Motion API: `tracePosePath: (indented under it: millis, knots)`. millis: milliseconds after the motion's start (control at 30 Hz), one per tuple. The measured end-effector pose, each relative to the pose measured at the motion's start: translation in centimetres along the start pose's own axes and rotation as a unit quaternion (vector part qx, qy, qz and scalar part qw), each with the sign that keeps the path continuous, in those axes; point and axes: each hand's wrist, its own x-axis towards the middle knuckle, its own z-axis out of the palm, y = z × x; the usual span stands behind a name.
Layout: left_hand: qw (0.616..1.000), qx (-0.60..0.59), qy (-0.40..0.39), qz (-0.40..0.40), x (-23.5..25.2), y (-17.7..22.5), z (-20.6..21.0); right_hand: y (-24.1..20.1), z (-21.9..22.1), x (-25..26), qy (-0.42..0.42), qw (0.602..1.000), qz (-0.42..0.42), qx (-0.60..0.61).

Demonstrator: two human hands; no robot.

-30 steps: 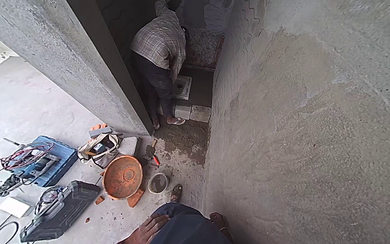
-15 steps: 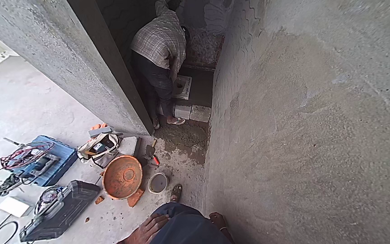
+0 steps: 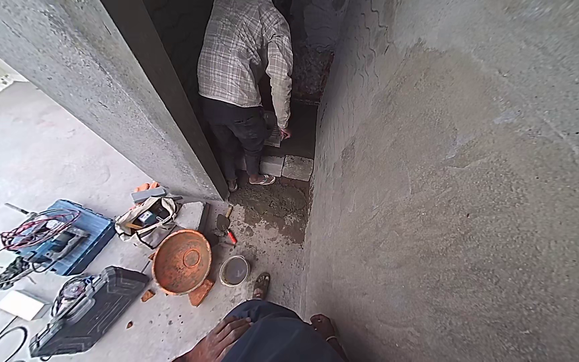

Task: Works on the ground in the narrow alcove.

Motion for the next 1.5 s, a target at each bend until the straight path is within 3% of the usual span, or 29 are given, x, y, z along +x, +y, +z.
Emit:
tracePosePath:
  millis: [600,1167,1500]
  knots:
    - [1.000,0.018,0.011,-0.003,-0.8,0.4,0.3,0.2,0.3,0.1,0.008,1.000,-0.007,-0.019]
    - [0.997,0.065,0.029,-0.029,-2.9,2.7,0.2,0.6,0.5,1.0,0.012,0.999,-0.038,-0.037]
    - [0.997,0.041,0.040,-0.058,-5.6,5.0,-0.3,0.3,1.3,-0.7,-0.011,0.997,-0.013,-0.073]
